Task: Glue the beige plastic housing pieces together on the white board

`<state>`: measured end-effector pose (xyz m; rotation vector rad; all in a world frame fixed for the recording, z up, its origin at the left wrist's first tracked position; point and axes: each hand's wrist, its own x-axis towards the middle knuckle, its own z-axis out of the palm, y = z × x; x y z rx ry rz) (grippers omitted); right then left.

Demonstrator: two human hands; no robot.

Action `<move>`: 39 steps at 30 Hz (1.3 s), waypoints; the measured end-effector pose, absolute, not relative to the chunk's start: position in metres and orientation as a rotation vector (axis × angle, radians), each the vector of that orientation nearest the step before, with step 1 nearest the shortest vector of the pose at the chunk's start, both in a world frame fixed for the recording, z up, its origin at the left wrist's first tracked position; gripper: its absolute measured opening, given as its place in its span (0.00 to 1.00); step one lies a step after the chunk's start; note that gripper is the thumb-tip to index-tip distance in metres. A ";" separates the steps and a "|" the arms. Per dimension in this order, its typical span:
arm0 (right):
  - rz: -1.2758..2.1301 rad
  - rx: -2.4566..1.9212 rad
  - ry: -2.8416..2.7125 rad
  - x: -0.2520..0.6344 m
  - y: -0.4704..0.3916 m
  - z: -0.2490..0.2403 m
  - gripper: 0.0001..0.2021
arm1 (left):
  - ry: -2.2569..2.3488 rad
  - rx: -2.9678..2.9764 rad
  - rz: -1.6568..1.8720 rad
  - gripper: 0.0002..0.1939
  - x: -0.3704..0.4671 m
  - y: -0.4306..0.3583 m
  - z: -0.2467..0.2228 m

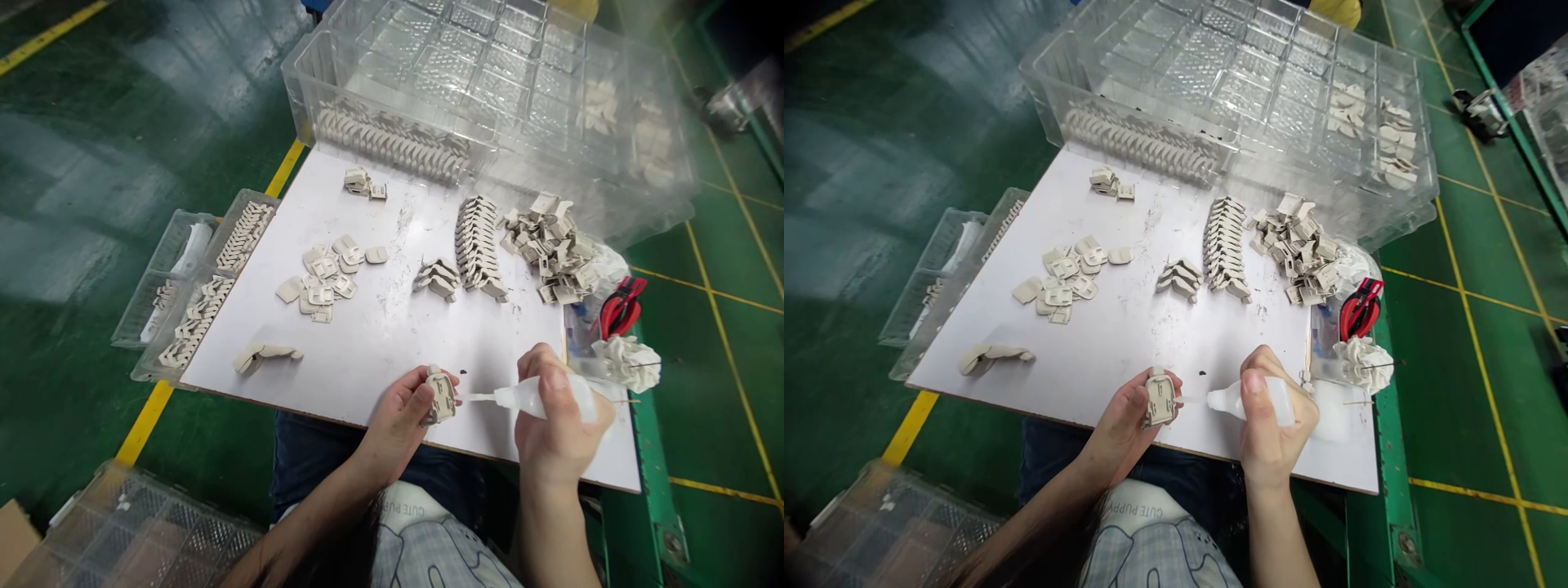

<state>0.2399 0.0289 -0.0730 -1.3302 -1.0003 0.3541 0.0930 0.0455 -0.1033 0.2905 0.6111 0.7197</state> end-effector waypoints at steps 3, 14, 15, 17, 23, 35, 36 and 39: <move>0.460 -1.321 -0.809 0.246 0.031 -0.073 0.26 | 0.610 0.317 0.727 0.30 0.093 0.044 -0.106; 0.658 -1.899 -0.960 0.264 0.044 -0.114 0.19 | 0.614 0.340 0.667 0.33 0.084 0.045 -0.100; 0.590 -1.970 -1.000 0.264 0.044 -0.116 0.19 | 0.610 0.348 0.667 0.33 0.082 0.045 -0.100; 0.504 -2.028 -1.072 0.263 0.041 -0.113 0.18 | 0.596 0.364 0.664 0.32 0.075 0.045 -0.101; 0.050 -1.738 -1.215 0.235 0.035 -0.059 0.12 | 0.609 0.412 0.624 0.32 0.044 0.050 -0.108; 0.143 -1.864 -2.144 0.172 0.191 -0.088 0.09 | 0.728 0.383 0.810 0.32 0.007 0.049 -0.104; 0.159 -1.848 -2.144 0.172 0.190 -0.090 0.10 | 0.745 0.386 0.811 0.33 0.005 0.049 -0.105; 0.207 -1.795 -2.093 0.171 0.186 -0.087 0.12 | 0.772 0.422 0.793 0.35 0.001 0.051 -0.109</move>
